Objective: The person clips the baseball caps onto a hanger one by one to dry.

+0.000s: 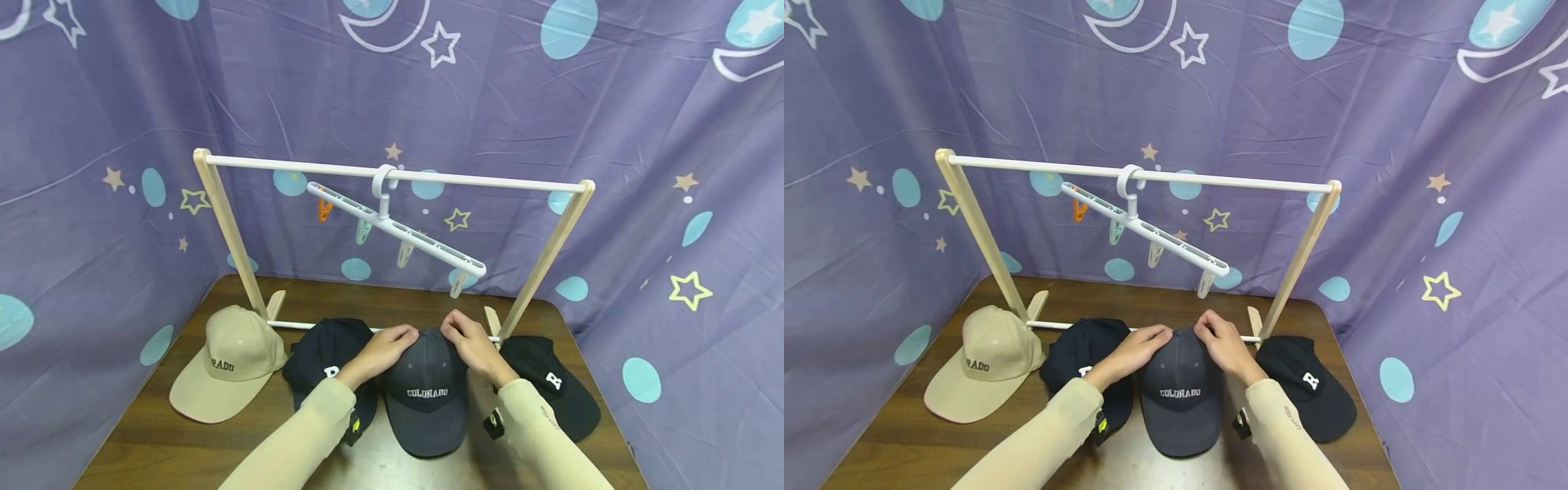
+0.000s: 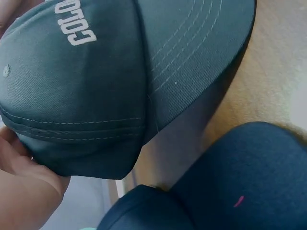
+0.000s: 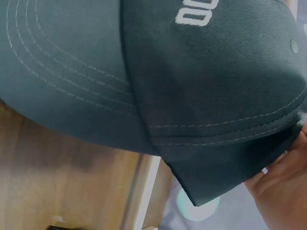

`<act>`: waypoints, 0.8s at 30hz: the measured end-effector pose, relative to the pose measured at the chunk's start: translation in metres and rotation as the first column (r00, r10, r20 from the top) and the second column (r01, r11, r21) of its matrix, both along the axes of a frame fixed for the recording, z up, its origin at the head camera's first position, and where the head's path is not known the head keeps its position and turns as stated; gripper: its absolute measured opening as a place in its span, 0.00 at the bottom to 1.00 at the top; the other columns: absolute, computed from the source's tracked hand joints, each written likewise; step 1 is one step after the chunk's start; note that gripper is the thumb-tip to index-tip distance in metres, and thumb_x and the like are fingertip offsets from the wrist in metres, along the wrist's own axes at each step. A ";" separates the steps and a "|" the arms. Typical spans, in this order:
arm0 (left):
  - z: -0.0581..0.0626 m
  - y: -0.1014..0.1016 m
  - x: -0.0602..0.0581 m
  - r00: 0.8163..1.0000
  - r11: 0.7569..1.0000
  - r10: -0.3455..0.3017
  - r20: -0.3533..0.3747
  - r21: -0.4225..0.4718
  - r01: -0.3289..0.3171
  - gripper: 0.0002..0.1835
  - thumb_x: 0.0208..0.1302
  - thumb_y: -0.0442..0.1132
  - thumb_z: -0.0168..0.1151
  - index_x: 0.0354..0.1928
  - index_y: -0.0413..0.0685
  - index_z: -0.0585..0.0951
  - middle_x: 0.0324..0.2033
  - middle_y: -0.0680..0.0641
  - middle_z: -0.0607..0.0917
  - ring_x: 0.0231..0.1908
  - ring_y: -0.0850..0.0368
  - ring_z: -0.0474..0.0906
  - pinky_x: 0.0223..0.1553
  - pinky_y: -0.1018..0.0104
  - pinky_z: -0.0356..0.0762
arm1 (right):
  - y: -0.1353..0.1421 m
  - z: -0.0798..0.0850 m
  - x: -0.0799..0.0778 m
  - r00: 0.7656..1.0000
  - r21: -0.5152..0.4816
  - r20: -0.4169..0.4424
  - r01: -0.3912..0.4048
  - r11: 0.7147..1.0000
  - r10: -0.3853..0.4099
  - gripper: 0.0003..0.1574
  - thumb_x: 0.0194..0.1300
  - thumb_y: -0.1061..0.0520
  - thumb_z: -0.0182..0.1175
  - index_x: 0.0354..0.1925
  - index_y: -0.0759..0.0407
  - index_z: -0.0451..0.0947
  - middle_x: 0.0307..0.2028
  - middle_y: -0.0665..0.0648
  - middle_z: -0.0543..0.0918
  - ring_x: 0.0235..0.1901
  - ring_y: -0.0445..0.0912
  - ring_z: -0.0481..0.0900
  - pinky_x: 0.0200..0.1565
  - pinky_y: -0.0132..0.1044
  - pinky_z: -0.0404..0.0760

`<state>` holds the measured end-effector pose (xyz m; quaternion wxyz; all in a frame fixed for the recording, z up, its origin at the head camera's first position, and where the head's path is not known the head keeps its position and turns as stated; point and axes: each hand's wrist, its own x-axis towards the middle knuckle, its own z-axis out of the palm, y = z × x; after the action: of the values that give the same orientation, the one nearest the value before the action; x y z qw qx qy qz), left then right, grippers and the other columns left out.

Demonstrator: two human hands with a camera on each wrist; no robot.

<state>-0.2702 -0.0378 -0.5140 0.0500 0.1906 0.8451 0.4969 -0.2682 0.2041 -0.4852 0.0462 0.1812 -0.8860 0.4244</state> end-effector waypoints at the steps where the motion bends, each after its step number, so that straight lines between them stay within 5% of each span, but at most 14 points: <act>1: 0.002 0.000 0.000 1.000 1.000 -0.006 -0.004 0.003 0.006 0.19 0.83 0.56 0.51 0.52 0.57 0.88 0.49 0.53 0.89 0.54 0.53 0.84 0.61 0.50 0.77 | 0.000 0.003 0.001 1.000 0.001 -0.007 -0.002 1.000 0.002 0.07 0.79 0.54 0.58 0.39 0.48 0.78 0.35 0.46 0.82 0.37 0.43 0.78 0.43 0.39 0.74; 17: 0.044 0.005 0.007 0.997 0.997 -0.050 -0.056 0.054 0.053 0.12 0.81 0.50 0.57 0.51 0.57 0.88 0.48 0.55 0.89 0.52 0.56 0.84 0.58 0.53 0.78 | 0.005 0.037 0.015 0.998 -0.027 -0.063 -0.018 0.999 0.016 0.07 0.81 0.55 0.57 0.40 0.50 0.78 0.34 0.48 0.79 0.37 0.45 0.76 0.42 0.37 0.73; 24: 0.060 0.007 0.005 0.988 0.998 -0.047 -0.146 0.027 0.051 0.12 0.81 0.49 0.57 0.50 0.57 0.87 0.48 0.55 0.89 0.53 0.57 0.84 0.59 0.53 0.78 | 0.005 0.051 0.020 0.988 0.003 -0.154 0.014 1.000 -0.013 0.07 0.79 0.57 0.58 0.40 0.50 0.79 0.29 0.45 0.78 0.35 0.45 0.74 0.41 0.40 0.71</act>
<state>-0.2647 -0.0306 -0.4545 -0.0023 0.2477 0.8339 0.4931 -0.2479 0.2088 -0.4338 0.1169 0.2076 -0.8817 0.4072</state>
